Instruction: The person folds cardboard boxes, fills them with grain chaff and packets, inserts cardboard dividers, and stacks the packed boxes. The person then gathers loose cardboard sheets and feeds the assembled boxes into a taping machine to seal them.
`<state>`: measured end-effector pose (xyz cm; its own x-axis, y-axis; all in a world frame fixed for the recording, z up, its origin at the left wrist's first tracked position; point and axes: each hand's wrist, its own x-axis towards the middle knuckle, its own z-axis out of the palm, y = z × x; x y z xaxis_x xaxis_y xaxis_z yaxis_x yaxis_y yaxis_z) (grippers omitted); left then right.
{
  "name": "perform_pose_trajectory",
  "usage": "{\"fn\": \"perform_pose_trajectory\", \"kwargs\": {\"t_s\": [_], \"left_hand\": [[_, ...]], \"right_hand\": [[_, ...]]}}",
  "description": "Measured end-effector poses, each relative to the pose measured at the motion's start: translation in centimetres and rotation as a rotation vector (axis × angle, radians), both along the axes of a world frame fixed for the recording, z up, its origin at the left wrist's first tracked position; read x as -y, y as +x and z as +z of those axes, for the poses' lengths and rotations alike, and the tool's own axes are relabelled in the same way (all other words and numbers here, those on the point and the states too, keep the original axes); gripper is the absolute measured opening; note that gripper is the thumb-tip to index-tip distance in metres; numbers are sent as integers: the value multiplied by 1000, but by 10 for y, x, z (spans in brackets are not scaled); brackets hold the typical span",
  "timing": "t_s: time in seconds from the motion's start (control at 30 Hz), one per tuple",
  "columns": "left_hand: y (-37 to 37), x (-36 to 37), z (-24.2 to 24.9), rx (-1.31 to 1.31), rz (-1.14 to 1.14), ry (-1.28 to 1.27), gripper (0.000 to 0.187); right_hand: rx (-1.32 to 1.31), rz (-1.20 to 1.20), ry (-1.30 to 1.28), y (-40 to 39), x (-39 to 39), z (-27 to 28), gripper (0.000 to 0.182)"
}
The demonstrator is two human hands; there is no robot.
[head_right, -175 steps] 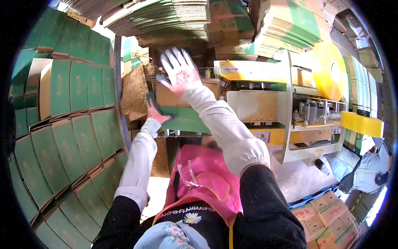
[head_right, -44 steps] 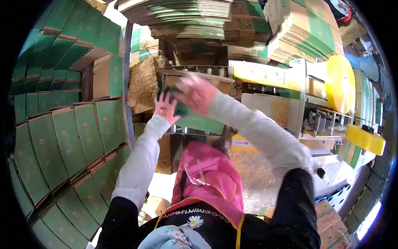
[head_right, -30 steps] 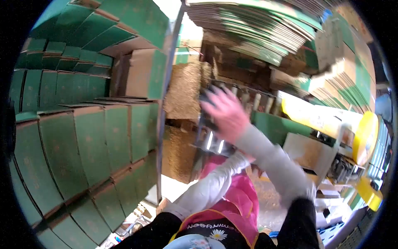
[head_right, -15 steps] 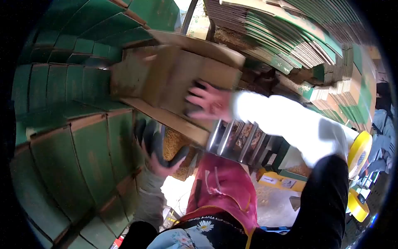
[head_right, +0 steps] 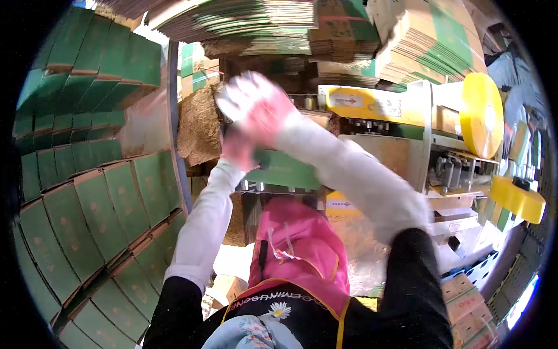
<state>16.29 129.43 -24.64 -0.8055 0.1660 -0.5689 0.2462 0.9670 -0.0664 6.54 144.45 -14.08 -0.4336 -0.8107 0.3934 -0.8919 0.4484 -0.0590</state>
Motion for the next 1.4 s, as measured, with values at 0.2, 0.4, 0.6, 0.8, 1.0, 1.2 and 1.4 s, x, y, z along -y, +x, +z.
{"fn": "perform_pose_trajectory", "kwargs": {"t_s": [0.2,0.4,0.6,0.8,1.0,1.2,1.4], "left_hand": [[39,-17,-36,-240,1133,1540,83],[65,-115,-41,-552,787,1045,65],[162,27,46,-504,1614,1701,44],[266,138,40,-480,1200,2851,33],[168,141,132,-1386,1606,597,43],[92,103,167,-1213,1592,776,57],[106,110,300,-703,1169,458,30]], "right_hand": [[456,-183,222,87,-15,-94,64],[533,-375,-310,79,-35,-44,55],[917,91,-983,105,268,62,53],[956,47,-934,76,341,102,37],[632,24,-681,57,365,66,33],[677,-62,-820,-7,338,95,28],[1025,-190,-940,-62,310,66,34]]}}
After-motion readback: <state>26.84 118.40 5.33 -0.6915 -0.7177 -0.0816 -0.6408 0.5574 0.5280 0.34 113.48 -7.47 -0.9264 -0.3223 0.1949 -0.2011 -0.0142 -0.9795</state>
